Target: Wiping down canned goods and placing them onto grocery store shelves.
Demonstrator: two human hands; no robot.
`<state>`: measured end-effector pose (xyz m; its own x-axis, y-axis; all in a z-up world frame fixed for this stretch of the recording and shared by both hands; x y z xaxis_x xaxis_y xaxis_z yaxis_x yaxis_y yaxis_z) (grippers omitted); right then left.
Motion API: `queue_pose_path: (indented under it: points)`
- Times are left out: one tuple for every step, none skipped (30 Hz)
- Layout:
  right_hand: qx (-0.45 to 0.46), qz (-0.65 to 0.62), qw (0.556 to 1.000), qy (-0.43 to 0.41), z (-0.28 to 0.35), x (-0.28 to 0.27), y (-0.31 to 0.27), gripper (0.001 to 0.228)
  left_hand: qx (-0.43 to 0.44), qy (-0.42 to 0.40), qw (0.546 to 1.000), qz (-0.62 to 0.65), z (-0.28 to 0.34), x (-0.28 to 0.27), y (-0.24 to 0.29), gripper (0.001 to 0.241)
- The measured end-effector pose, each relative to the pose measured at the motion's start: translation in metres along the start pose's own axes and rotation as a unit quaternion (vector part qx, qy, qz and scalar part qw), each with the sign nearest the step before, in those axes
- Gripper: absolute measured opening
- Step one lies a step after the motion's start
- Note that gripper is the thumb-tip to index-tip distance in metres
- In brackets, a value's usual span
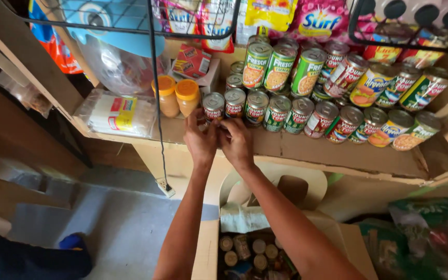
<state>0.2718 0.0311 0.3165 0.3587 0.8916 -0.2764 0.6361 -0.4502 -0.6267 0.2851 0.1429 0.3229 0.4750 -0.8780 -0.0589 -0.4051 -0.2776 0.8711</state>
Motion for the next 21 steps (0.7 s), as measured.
queue_pose_path:
  points:
    - [-0.017, 0.043, 0.999, -0.001, -0.002, -0.002, -0.004, 0.029, 0.031, 0.005, 0.999, 0.002, -0.001, 0.001, -0.005, 0.045]
    - [-0.013, 0.044, 0.999, 0.0, 0.0, -0.001, -0.001, 0.029, 0.03, 0.002, 1.0, 0.002, -0.001, 0.001, -0.007, 0.045]
    - [-0.013, 0.024, 1.0, -0.001, 0.001, 0.0, 0.003, 0.031, 0.028, 0.008, 1.0, -0.011, -0.003, 0.002, -0.01, 0.044]
    - [-0.013, 0.003, 1.0, -0.002, 0.001, 0.002, 0.006, 0.033, 0.026, 0.015, 0.999, -0.024, -0.004, 0.002, -0.012, 0.044]
    - [-0.009, 0.002, 1.0, -0.004, 0.002, 0.002, 0.005, 0.033, 0.022, 0.014, 0.999, -0.026, -0.004, 0.002, -0.013, 0.044]
    - [-0.008, 0.019, 1.0, -0.007, 0.003, 0.002, 0.005, 0.032, 0.032, 0.025, 0.999, -0.034, -0.003, 0.001, -0.013, 0.037]
    - [-0.011, 0.037, 0.999, -0.009, 0.001, 0.002, 0.004, 0.031, 0.045, 0.036, 0.998, -0.04, -0.005, 0.002, -0.012, 0.03]
    - [-0.01, 0.036, 0.999, -0.009, 0.002, 0.002, 0.006, 0.031, 0.045, 0.036, 0.997, -0.041, -0.004, 0.001, -0.01, 0.03]
    - [-0.025, 0.059, 0.998, -0.006, 0.002, 0.002, 0.007, 0.031, 0.036, 0.039, 0.998, -0.043, -0.004, 0.001, -0.007, 0.027]
    - [-0.039, 0.083, 0.996, -0.003, 0.002, 0.002, 0.008, 0.03, 0.027, 0.041, 0.998, -0.046, -0.004, 0.001, -0.004, 0.023]
    - [-0.037, 0.083, 0.996, -0.003, 0.001, 0.002, 0.008, 0.03, 0.026, 0.039, 0.998, -0.047, -0.004, 0.002, -0.008, 0.023]
    - [-0.043, 0.089, 0.995, -0.003, 0.001, 0.003, 0.008, 0.028, 0.025, 0.026, 0.998, -0.049, -0.003, 0.004, -0.013, 0.019]
    - [-0.05, 0.095, 0.994, -0.003, 0.0, 0.002, 0.009, 0.027, 0.025, 0.013, 0.998, -0.052, -0.003, 0.006, -0.017, 0.014]
    - [-0.047, 0.096, 0.994, -0.003, 0.001, 0.002, 0.01, 0.027, 0.024, 0.01, 0.998, -0.052, -0.003, 0.006, -0.017, 0.014]
    - [-0.056, 0.087, 0.995, -0.01, 0.001, 0.001, 0.012, 0.028, 0.024, 0.006, 0.997, -0.068, -0.003, 0.005, -0.018, 0.013]
    - [-0.065, 0.079, 0.995, -0.017, 0.002, 0.0, 0.013, 0.031, 0.025, 0.002, 0.996, -0.085, -0.004, 0.005, -0.018, 0.012]
    - [-0.059, 0.081, 0.995, -0.018, 0.0, 0.001, 0.02, 0.031, 0.021, -0.003, 0.996, -0.086, -0.004, 0.005, -0.022, 0.012]
    - [-0.084, 0.051, 0.995, -0.018, 0.0, 0.003, 0.028, 0.028, 0.071, -0.005, 0.993, -0.095, -0.005, 0.005, -0.027, 0.011]
    - [-0.101, 0.02, 0.994, -0.021, 0.006, 0.003, 0.036, 0.027, 0.116, -0.012, 0.988, -0.105, 0.001, 0.003, -0.033, 0.011]
    - [-0.089, 0.023, 0.995, -0.024, 0.008, -0.004, 0.028, 0.027, 0.107, -0.02, 0.988, -0.107, 0.008, 0.002, -0.021, 0.011]
    - [-0.04, -0.033, 0.998, -0.025, 0.014, -0.01, 0.022, 0.024, 0.06, -0.038, 0.997, -0.034, 0.018, 0.0, -0.011, 0.012]
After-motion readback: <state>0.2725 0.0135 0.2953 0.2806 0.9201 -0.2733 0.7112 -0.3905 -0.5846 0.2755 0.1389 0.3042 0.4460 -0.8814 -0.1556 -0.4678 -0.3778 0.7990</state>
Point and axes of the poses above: each hand's wrist, its own z-axis away from the middle knuckle, its own x-axis out of the palm, y = z × x, the point moved 1 cm from there along -z, towards the middle knuckle, and after that the axes turned 3 degrees about -x, right-handed, at the moved point
